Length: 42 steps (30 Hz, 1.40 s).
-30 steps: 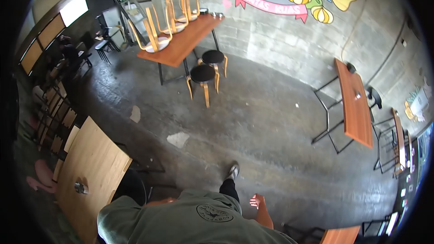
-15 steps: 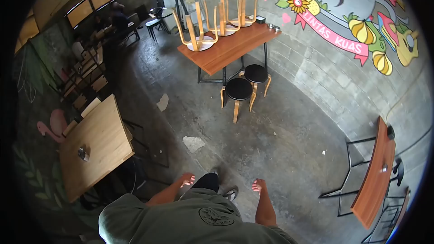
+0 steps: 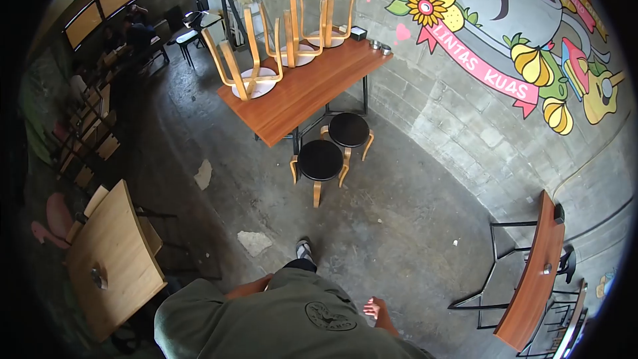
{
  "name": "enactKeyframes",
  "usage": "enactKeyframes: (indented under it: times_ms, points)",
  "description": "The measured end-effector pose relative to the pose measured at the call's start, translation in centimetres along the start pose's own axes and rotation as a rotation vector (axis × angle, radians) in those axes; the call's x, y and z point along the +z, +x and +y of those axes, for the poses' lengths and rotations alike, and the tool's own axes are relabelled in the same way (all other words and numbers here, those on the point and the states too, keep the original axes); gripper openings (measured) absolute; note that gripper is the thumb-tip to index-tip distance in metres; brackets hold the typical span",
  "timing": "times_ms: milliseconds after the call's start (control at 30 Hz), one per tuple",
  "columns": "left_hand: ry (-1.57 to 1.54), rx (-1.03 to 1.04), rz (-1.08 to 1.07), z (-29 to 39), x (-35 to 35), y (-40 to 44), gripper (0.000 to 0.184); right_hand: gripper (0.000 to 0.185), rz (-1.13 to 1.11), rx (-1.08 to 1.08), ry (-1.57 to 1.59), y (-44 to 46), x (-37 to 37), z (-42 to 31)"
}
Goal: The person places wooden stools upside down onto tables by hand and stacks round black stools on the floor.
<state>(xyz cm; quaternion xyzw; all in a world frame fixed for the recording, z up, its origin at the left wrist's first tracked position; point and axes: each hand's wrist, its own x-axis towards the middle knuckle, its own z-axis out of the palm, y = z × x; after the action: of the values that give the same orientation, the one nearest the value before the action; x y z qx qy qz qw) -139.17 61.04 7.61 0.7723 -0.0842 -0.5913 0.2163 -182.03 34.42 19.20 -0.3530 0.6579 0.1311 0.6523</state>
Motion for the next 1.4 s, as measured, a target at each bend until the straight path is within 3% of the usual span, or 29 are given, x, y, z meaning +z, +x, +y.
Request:
enactKeyframes:
  times_ms: [100,133,167,200,267,367,500,600,733,800,867,967,1000,1033,1067,1133,1200,1267,1300,1367,1400]
  points:
    - [0.018,-0.123,-0.094,4.4,-4.3,2.3,0.029,0.035,0.093,-0.006,0.014,-0.2,-0.8,-4.7]
    - [0.513,0.074,-0.208,9.1,-6.8,1.8,0.026,0.034,0.11,-0.022,0.053,0.4,-0.8,-6.8]
    - [0.135,-0.006,-0.118,11.4,-8.4,3.5,0.022,0.032,0.132,-0.037,0.092,1.1,-0.8,-8.8]
    - [-0.041,-0.041,-0.096,14.2,-10.1,3.8,0.015,0.031,0.127,-0.067,0.116,1.6,-0.5,-11.1]
    - [-0.284,0.126,-0.005,18.8,-13.4,5.6,0.016,0.03,0.087,-0.114,0.151,3.4,0.1,-15.3]
    - [-0.227,0.154,0.136,26.1,-16.5,8.4,0.017,0.027,0.016,-0.181,0.053,5.3,1.2,-22.1]
    - [-0.246,0.199,0.15,33.4,-17.0,9.3,0.019,0.024,-0.022,-0.177,-0.02,8.9,1.0,-30.0]
    - [-0.335,0.027,0.107,36.1,-15.7,11.5,0.025,0.025,-0.102,0.019,-0.219,15.3,-1.8,-34.8]
    - [-0.587,-0.131,0.127,37.0,-14.1,16.9,0.03,0.029,-0.143,0.093,-0.472,22.5,-6.3,-46.0]
    - [-0.665,-0.145,0.189,43.3,-16.0,22.6,0.029,0.029,-0.128,0.049,-0.584,29.3,-8.1,-53.1]
    - [-0.751,-0.186,0.317,48.1,-16.0,21.4,0.028,0.029,-0.149,0.089,-0.703,35.2,-9.3,-61.6]
    - [-0.927,-0.004,0.384,57.3,-17.1,26.0,0.029,0.026,-0.101,-0.213,-0.776,47.0,-7.9,-74.8]
    - [-0.915,0.014,0.366,59.9,-17.5,28.5,0.029,0.023,-0.002,-0.543,-1.017,52.3,-6.8,-77.9]
    - [-0.905,0.034,0.346,62.3,-17.8,31.2,0.029,0.02,0.12,-0.77,-0.999,49.3,-4.5,-83.7]
    - [-0.893,0.088,0.37,64.6,-18.0,33.7,0.028,0.028,-0.021,-0.632,-0.964,46.6,-2.0,-89.4]
    - [-0.916,0.156,0.431,67.7,-17.7,39.1,0.029,0.05,0.106,-0.92,-1.019,49.7,1.7,-93.8]
    - [-0.967,0.152,0.479,68.4,-15.9,45.0,0.032,0.071,0.081,-0.939,-1.089,52.5,5.5,-97.5]
    - [-0.678,-0.086,0.7,69.5,-13.8,49.2,0.049,0.075,0.019,-0.914,-0.986,54.1,8.7,-99.8]
    - [-0.693,-0.097,0.707,70.0,-12.8,50.2,0.049,0.079,-0.021,-0.893,-0.865,54.3,10.1,-100.5]
    - [-0.498,-0.333,1.022,72.2,-11.7,50.4,0.065,0.081,-0.086,-0.827,-0.815,55.0,12.1,-100.5]
    - [-0.525,-0.335,1.035,73.2,-12.2,50.2,0.065,0.083,-0.14,-0.764,-0.749,55.2,13.1,-100.7]
